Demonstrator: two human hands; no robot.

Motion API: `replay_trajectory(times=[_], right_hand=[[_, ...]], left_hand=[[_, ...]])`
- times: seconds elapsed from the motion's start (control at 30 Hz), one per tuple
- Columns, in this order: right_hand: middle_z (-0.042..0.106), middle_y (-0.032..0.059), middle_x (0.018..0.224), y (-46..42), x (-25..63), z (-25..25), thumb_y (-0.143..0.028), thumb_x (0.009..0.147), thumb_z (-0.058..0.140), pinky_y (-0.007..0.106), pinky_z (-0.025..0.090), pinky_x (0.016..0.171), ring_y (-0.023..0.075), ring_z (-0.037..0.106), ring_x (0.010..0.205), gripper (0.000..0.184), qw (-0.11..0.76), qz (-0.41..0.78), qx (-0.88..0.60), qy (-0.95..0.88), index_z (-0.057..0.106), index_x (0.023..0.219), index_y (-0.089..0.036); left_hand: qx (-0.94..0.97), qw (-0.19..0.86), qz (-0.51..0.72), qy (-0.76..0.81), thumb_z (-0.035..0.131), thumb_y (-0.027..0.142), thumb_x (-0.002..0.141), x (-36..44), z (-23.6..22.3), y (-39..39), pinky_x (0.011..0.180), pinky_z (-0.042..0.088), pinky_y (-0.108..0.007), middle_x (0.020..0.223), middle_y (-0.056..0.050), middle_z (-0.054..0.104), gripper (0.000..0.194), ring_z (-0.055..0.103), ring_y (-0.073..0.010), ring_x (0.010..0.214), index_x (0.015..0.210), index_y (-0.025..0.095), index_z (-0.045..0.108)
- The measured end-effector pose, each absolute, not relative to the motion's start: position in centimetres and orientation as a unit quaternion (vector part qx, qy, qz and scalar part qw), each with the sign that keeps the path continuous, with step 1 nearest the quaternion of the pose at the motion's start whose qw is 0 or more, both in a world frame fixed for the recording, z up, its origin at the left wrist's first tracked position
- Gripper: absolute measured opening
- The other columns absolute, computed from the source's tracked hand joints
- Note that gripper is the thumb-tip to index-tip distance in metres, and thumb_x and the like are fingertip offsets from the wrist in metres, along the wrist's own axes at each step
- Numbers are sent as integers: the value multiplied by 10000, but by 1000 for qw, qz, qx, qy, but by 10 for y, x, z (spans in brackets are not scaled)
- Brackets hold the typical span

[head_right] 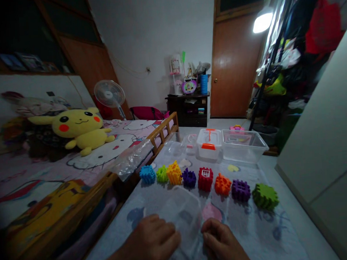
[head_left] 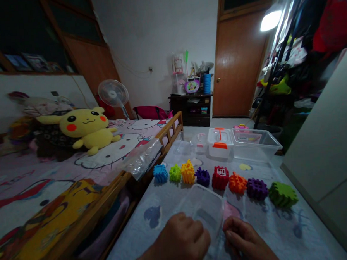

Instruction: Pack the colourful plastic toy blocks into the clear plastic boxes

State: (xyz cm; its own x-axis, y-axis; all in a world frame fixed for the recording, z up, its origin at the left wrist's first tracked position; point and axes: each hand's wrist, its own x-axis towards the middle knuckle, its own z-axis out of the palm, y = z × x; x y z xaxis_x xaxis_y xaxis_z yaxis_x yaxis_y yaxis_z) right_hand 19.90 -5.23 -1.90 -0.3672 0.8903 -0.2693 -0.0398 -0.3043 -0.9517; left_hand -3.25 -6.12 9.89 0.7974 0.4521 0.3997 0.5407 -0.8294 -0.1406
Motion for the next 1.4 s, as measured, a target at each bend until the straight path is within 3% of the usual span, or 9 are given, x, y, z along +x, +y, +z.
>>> replay_trajectory(times=[0.23, 0.4, 0.67, 0.73, 0.83, 0.93, 1.07, 1.23, 1.4], right_hand=[[554, -26, 628, -47, 211, -26, -597, 740, 722, 233, 373, 478, 112, 482, 512, 432, 441, 582, -507, -458, 611, 819, -187], [709, 65, 862, -45, 220, -25, -545, 779, 687, 327, 528, 709, 249, 658, 805, 367, 475, 500, -551, -470, 670, 906, -201], [742, 60, 903, -47, 218, -12, -405, 802, 617, 307, 562, 714, 245, 689, 796, 289, 435, 409, -545, -588, 710, 991, -207], [743, 56, 877, -47, 218, -12, -407, 808, 613, 309, 563, 724, 247, 691, 798, 262, 438, 403, -538, -597, 714, 943, -207], [749, 66, 916, -48, 219, -11, -430, 823, 607, 329, 567, 756, 266, 700, 849, 272, 445, 407, -535, -592, 715, 928, -204], [751, 84, 972, -49, 218, -9, -440, 843, 596, 347, 567, 772, 278, 703, 879, 312, 439, 425, -540, -579, 708, 1000, -194], [751, 91, 968, -51, 216, -6, -420, 860, 583, 354, 567, 749, 284, 705, 874, 316, 433, 446, -541, -566, 695, 1035, -182], [742, 121, 1057, -51, 215, -7, -415, 878, 594, 402, 558, 850, 298, 699, 963, 327, 440, 464, -515, -571, 688, 1081, -176], [708, 152, 1191, -51, 211, -4, -398, 905, 576, 464, 527, 956, 309, 677, 1073, 414, 437, 500, -491, -564, 631, 1252, -178]], left_hand=[[-924, 186, -247, -226, 562, 157, 875, -2, 54, -59, 406, 234, -327, 523, 13, 490, 229, 450, -130, 411, 651, 195, 529], [-936, 167, -221, -217, 599, 237, 877, 3, 34, -56, 389, 217, -310, 484, 8, 475, 236, 441, -128, 391, 653, 208, 529], [-920, 194, -256, -223, 606, 208, 882, 12, 36, -56, 383, 325, -277, 561, 52, 523, 155, 497, -125, 423, 744, 197, 534], [-918, 183, -272, -223, 610, 198, 877, 13, 40, -56, 380, 347, -265, 612, 49, 575, 31, 525, -122, 437, 863, 187, 584], [-906, 160, -317, -231, 585, 215, 905, 10, 39, -60, 398, 403, -240, 800, 9, 686, 137, 560, -101, 470, 1039, 195, 603], [-886, 150, -364, -247, 566, 240, 931, 0, 28, -69, 528, 516, -224, 938, -24, 718, 162, 646, -106, 598, 1086, 216, 605], [-855, 137, -411, -285, 509, 193, 941, -19, 11, -77, 678, 571, -233, 868, -20, 708, 153, 689, -129, 708, 1072, 211, 586], [-807, -15, -437, -396, 439, 40, 855, -36, 7, -66, 747, 569, -242, 932, -55, 667, 297, 677, -157, 859, 1083, 206, 532], [-676, -174, -449, -558, 423, 83, 870, -40, 7, -47, 704, 527, -273, 851, -24, 588, 179, 619, -160, 757, 944, 210, 525]])
